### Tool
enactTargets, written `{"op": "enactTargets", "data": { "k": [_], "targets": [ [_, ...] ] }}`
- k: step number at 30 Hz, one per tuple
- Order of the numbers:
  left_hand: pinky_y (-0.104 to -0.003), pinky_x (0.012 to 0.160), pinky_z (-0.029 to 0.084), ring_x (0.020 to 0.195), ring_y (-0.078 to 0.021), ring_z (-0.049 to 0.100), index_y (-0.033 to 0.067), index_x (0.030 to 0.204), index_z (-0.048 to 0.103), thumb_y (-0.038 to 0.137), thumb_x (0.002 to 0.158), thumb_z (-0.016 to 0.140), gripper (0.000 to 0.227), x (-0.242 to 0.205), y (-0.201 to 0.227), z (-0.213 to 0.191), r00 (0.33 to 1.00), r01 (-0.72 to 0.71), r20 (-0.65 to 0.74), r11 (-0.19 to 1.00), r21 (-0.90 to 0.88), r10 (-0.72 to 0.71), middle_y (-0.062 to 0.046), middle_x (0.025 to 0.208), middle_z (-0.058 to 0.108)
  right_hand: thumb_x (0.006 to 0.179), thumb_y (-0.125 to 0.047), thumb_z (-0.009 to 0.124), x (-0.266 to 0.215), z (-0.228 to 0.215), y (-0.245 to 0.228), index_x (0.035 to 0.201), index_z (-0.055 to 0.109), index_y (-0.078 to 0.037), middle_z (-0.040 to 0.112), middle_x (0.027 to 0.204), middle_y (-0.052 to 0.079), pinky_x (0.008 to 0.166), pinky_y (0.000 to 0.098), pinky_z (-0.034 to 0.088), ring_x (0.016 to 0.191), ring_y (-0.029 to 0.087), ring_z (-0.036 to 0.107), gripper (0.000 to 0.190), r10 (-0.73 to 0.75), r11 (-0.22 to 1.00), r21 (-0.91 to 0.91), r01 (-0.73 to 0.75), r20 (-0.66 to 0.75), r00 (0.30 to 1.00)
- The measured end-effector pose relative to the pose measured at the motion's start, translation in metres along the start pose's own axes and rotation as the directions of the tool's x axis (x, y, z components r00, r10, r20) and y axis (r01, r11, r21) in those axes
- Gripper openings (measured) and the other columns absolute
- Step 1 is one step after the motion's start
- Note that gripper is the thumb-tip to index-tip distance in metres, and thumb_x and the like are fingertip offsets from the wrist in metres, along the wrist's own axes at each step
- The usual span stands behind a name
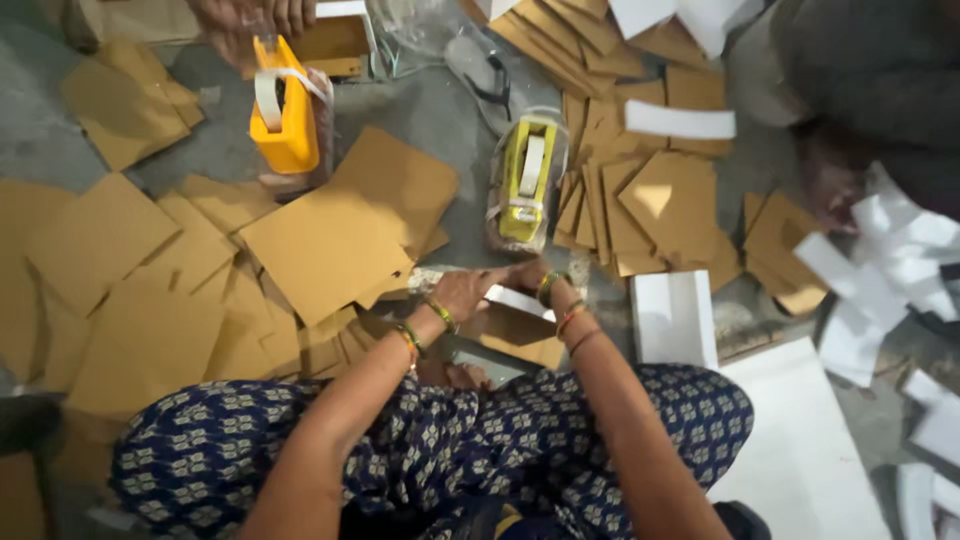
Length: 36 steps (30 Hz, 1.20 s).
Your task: The person sits on the floor and assembles small cardboard boxes by folding the flaps and securing them with adhesive tape. They repeatedly pick up flat cardboard pieces, fold them into box shapes, and use a tape dispenser to seal the edges.
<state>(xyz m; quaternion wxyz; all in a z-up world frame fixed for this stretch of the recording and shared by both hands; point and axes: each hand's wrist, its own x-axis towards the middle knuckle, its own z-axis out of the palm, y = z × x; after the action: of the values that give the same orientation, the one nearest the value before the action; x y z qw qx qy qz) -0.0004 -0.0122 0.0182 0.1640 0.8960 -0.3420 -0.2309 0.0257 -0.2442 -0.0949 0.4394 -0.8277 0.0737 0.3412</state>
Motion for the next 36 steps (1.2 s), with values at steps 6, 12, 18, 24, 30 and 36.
{"op": "enactTargets", "data": {
  "k": [6,12,18,24,30,36],
  "targets": [
    [-0.056,0.097,0.047,0.118,-0.0303,0.062,0.0341,0.117,0.071,0.033,0.056,0.088,0.063,0.029,-0.029,0.041,0.936,-0.262,-0.258,0.963,-0.054,0.240,-0.005,0.121,0.068,0.099,-0.036,0.056,-0.001,0.011,0.006,0.108,0.077,-0.022,0.076,0.104,0.005,0.084,0.0409,0.058,0.094,0.024,0.072,0.028,0.055,0.328,-0.919,0.219,0.250,0.967],
    [-0.056,0.099,0.044,0.117,-0.0310,0.059,0.0416,0.117,0.075,0.050,0.063,0.088,0.056,0.037,-0.047,0.070,0.984,-0.107,-0.153,0.986,-0.124,0.088,-0.002,0.119,0.066,0.099,-0.036,0.062,-0.069,-0.029,0.017,0.114,0.075,-0.017,0.076,0.112,0.007,0.091,0.0354,0.060,0.102,0.022,0.073,0.027,-0.108,0.862,-0.486,0.144,0.101,0.989],
    [-0.056,0.098,0.040,0.120,-0.0309,0.054,0.0377,0.120,0.071,0.054,0.052,0.091,0.072,0.044,-0.065,0.096,0.982,-0.157,-0.124,0.982,-0.107,0.144,-0.003,0.123,0.061,0.075,-0.041,0.090,-0.177,-0.027,0.038,0.134,0.062,-0.010,0.063,0.134,0.015,0.096,0.0485,0.050,0.121,0.033,0.061,0.072,-0.219,0.821,-0.539,0.187,0.005,0.976],
    [-0.053,0.104,0.040,0.122,-0.0308,0.056,0.0199,0.117,0.068,0.065,0.055,0.083,0.077,0.048,-0.046,0.075,0.991,-0.112,-0.085,0.989,-0.096,0.104,-0.008,0.124,0.061,0.072,-0.047,0.085,-0.194,-0.024,0.060,0.127,0.070,-0.018,0.075,0.120,0.008,0.092,0.0371,0.059,0.105,0.023,0.074,0.064,-0.291,0.877,-0.463,0.131,-0.292,0.911],
    [-0.046,0.108,0.046,0.121,-0.0279,0.060,0.0106,0.129,0.057,0.080,0.066,0.069,0.095,-0.016,-0.030,-0.009,0.948,-0.058,0.318,0.994,0.090,0.026,-0.012,0.127,0.062,0.076,-0.049,0.084,-0.228,-0.147,-0.086,0.124,0.070,-0.018,0.075,0.112,0.009,0.089,0.0384,0.060,0.101,0.025,0.073,0.059,-0.277,0.635,-0.729,0.257,0.096,0.956],
    [-0.045,0.104,0.052,0.111,-0.0276,0.070,0.0216,0.144,0.050,0.044,0.072,0.074,0.079,-0.096,-0.063,-0.064,0.910,0.130,0.393,0.991,0.022,-0.128,-0.012,0.133,0.067,0.075,-0.037,0.090,-0.182,-0.219,-0.264,0.123,0.073,-0.014,0.078,0.109,0.011,0.089,0.0379,0.059,0.100,0.024,0.073,0.056,0.105,0.451,-0.892,0.021,0.077,0.991]
  ]
}}
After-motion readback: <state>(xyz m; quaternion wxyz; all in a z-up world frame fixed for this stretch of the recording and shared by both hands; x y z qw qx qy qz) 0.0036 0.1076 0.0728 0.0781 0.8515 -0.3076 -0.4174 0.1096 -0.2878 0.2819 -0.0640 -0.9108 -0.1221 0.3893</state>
